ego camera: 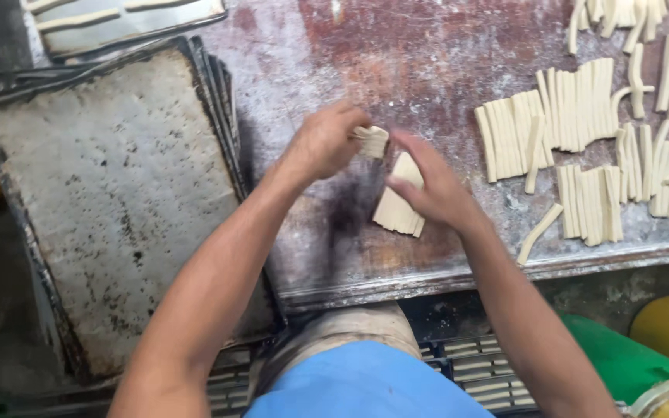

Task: The person places long, thin dough strips onto metal baking trays in parallel rows. They pick up strips from a floured work surface and arrange them neatly on the trays, filling multiple trays throughout the clip.

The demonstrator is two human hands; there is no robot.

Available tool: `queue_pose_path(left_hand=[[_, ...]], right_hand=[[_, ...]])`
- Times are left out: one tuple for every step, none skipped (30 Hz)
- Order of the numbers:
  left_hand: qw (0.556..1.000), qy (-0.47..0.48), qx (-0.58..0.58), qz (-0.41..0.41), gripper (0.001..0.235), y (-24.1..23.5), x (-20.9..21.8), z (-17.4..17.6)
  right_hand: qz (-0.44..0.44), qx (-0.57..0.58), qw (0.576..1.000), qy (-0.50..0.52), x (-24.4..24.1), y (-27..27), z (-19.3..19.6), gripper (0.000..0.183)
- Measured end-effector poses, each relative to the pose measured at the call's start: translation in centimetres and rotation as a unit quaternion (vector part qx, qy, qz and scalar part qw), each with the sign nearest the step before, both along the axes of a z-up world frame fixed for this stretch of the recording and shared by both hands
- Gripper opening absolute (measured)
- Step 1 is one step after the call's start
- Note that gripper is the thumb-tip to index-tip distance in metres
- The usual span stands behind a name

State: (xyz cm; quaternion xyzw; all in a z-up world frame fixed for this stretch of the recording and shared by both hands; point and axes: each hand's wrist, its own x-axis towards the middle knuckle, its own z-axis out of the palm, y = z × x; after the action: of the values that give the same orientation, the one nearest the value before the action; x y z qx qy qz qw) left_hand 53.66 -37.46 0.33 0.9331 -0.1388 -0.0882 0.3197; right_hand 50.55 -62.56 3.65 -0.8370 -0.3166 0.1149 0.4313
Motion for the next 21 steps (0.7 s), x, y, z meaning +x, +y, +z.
queue_pose_path(left_hand=[[1.000,0.000,0.001,0.007,0.028,0.2,-1.4,2.5],[0.999,-0.017,-0.041,0.003,0.031,0.5,-2.8,5.0],[0.996,-0.035,-0.081,-0.001,0.034,0.8,-4.2,7.5],[0.996,-0.038,-0.080,0.008,0.034,2.0,-5.4,8.6],[0.993,-0.029,-0.104,0.040,0.032,3.3,-6.6,9.7],[0.989,-0.019,-0.130,0.070,0.029,4.6,-8.0,10.8],[0.988,-0.021,-0.130,0.078,0.029,5.9,-9.8,11.2],[0.971,0.030,-0.187,0.146,0.036,7.4,-11.6,11.5],[0.943,0.081,-0.243,0.211,0.044,8.8,-13.5,11.8],[0.942,0.080,-0.245,0.215,0.044,9.5,-15.3,10.3],[0.885,0.116,-0.370,0.256,0.044,10.2,-17.0,8.8],[0.809,0.151,-0.489,0.290,0.043,10.9,-19.0,7.2],[0.806,0.152,-0.491,0.294,0.043,11.2,-20.7,6.8],[0.792,0.158,-0.495,0.320,0.039,11.6,-22.2,6.5],[0.778,0.165,-0.498,0.345,0.036,12.0,-23.6,6.1],[0.776,0.166,-0.500,0.347,0.036,12.3,-24.7,7.2],[0.774,0.168,-0.493,0.361,0.032,12.6,-25.7,8.2],[0.773,0.170,-0.485,0.371,0.029,12.8,-26.5,9.3],[0.771,0.172,-0.487,0.371,0.029,12.9,-27.6,9.6],[0.763,0.177,-0.486,0.386,0.030,12.8,-28.5,9.9],[0.755,0.181,-0.485,0.401,0.030,12.5,-29.3,10.2]], right_hand=[[0.007,0.001,1.000,0.000,1.2,1.1,0.0,0.069],[0.059,0.011,0.998,-0.003,2.4,2.3,0.0,0.082],[0.110,0.021,0.994,-0.005,3.6,3.6,0.1,0.095],[0.119,0.022,0.993,-0.007,3.1,5.1,1.3,0.095],[0.118,0.050,0.988,0.088,2.6,6.6,2.5,0.056],[0.114,0.074,0.974,0.184,1.9,8.2,3.7,0.016],[0.121,0.072,0.973,0.184,0.4,9.1,3.0,0.016],[0.088,0.121,0.958,0.246,-1.0,10.1,2.4,0.017],[0.053,0.168,0.935,0.307,-2.4,11.0,1.7,0.017],[0.057,0.165,0.935,0.308,-4.0,12.1,1.9,0.017],[0.032,0.173,0.923,0.343,-5.6,13.1,2.2,0.019],[0.004,0.179,0.908,0.378,-7.4,14.0,2.4,0.020],[0.006,0.175,0.908,0.381,-9.2,15.0,3.3,0.020],[-0.022,0.159,0.902,0.402,-10.7,16.1,4.2,0.020],[-0.050,0.143,0.894,0.422,-12.2,17.2,5.0,0.020],[-0.049,0.139,0.894,0.424,-13.6,17.8,5.6,0.020],[-0.068,0.133,0.888,0.434,-14.9,18.4,6.2,0.019],[-0.088,0.129,0.883,0.442,-16.1,18.8,6.8,0.019],[-0.090,0.127,0.883,0.443,-17.3,19.1,6.9,0.019],[-0.131,0.139,0.878,0.440,-18.2,19.3,7.1,0.017],[-0.172,0.151,0.871,0.435,-19.1,19.4,7.2,0.015]])
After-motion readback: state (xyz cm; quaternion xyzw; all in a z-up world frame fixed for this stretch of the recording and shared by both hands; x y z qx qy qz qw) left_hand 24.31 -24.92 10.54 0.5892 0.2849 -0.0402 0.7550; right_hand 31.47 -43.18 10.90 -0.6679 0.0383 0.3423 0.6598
